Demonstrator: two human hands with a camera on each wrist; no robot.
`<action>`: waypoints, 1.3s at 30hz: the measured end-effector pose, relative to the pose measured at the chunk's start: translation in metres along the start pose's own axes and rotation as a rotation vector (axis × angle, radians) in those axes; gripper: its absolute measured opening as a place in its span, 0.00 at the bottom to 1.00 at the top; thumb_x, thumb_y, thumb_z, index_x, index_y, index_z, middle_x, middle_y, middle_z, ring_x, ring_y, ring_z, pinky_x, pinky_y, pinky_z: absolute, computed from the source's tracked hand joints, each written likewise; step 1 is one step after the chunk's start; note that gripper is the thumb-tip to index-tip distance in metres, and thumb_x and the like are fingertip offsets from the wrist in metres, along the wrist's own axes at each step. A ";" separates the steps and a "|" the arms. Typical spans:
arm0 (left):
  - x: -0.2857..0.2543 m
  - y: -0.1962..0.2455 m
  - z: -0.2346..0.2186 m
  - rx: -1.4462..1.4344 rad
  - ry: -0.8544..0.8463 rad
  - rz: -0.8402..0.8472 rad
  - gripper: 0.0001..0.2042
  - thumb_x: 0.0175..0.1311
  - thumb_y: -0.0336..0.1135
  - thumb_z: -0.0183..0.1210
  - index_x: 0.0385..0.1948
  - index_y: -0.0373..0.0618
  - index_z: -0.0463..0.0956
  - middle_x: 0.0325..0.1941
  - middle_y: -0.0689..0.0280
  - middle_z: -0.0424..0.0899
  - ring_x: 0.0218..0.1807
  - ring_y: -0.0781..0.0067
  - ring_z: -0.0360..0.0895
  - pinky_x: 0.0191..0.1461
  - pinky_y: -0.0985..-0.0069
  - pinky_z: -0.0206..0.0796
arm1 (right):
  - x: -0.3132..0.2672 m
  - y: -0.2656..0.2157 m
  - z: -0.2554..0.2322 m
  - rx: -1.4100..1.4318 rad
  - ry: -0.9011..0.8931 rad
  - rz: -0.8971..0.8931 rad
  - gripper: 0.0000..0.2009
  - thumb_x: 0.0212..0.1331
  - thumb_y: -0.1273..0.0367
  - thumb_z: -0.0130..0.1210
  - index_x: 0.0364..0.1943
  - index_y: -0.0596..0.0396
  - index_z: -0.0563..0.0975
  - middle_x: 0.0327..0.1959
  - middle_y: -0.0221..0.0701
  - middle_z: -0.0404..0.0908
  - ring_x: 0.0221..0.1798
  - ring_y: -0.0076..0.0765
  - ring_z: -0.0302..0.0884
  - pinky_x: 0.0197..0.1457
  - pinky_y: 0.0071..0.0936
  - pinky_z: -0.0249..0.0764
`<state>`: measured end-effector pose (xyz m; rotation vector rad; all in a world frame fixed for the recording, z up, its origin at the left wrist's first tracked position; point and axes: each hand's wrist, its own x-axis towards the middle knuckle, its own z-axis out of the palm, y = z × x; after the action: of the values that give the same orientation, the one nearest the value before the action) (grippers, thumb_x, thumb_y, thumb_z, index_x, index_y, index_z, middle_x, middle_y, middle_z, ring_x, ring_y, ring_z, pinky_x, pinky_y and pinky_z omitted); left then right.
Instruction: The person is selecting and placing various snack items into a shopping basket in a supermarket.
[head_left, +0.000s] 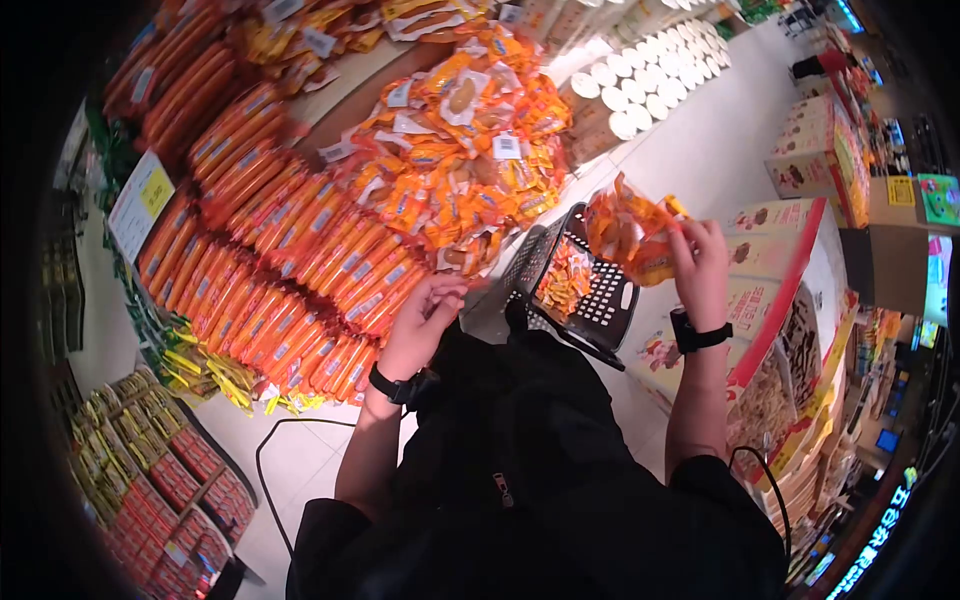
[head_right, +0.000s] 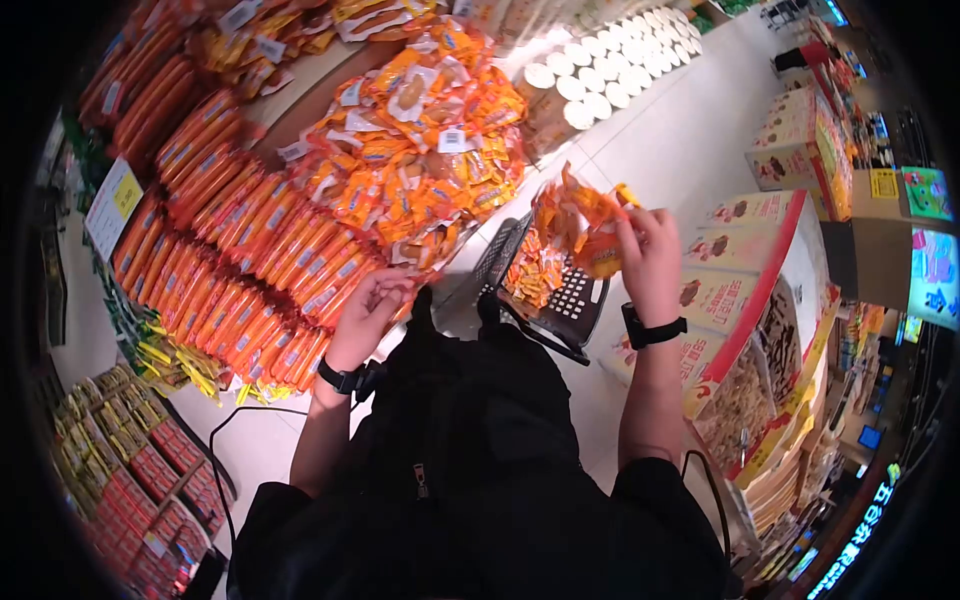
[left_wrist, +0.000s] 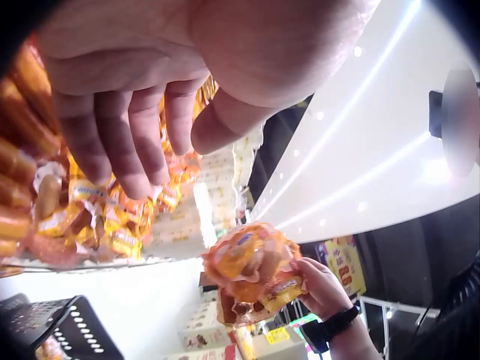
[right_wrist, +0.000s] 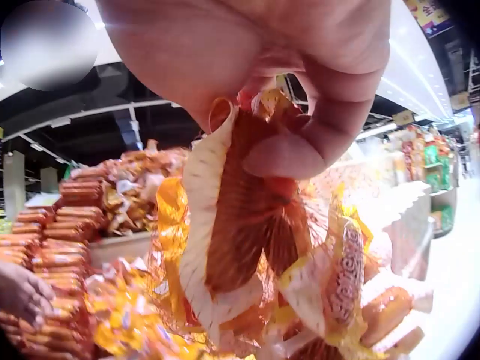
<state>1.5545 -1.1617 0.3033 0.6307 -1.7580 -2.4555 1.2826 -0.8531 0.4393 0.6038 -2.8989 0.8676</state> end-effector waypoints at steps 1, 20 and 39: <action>0.001 -0.003 0.012 0.056 -0.031 -0.044 0.14 0.83 0.25 0.55 0.65 0.39 0.75 0.61 0.62 0.85 0.62 0.75 0.82 0.70 0.73 0.72 | -0.012 0.038 0.011 -0.017 -0.023 0.040 0.09 0.72 0.68 0.65 0.45 0.61 0.86 0.37 0.41 0.78 0.41 0.44 0.81 0.46 0.37 0.78; -0.094 -0.113 0.148 0.893 0.088 -0.789 0.16 0.82 0.30 0.57 0.66 0.40 0.75 0.59 0.58 0.88 0.59 0.70 0.85 0.65 0.72 0.76 | -0.129 0.558 0.380 -0.088 -0.482 0.585 0.12 0.68 0.63 0.63 0.43 0.58 0.90 0.57 0.58 0.80 0.52 0.65 0.85 0.62 0.50 0.83; -0.263 -0.212 0.147 0.455 0.524 -0.760 0.15 0.83 0.31 0.54 0.65 0.37 0.75 0.54 0.54 0.90 0.55 0.63 0.88 0.63 0.66 0.80 | -0.178 0.344 0.193 0.640 -1.238 0.362 0.30 0.82 0.45 0.50 0.44 0.61 0.85 0.34 0.37 0.88 0.37 0.40 0.84 0.49 0.38 0.81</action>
<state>1.7823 -0.8831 0.2253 2.0819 -2.0708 -1.8598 1.3257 -0.6313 0.0707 0.9008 -3.8068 2.1556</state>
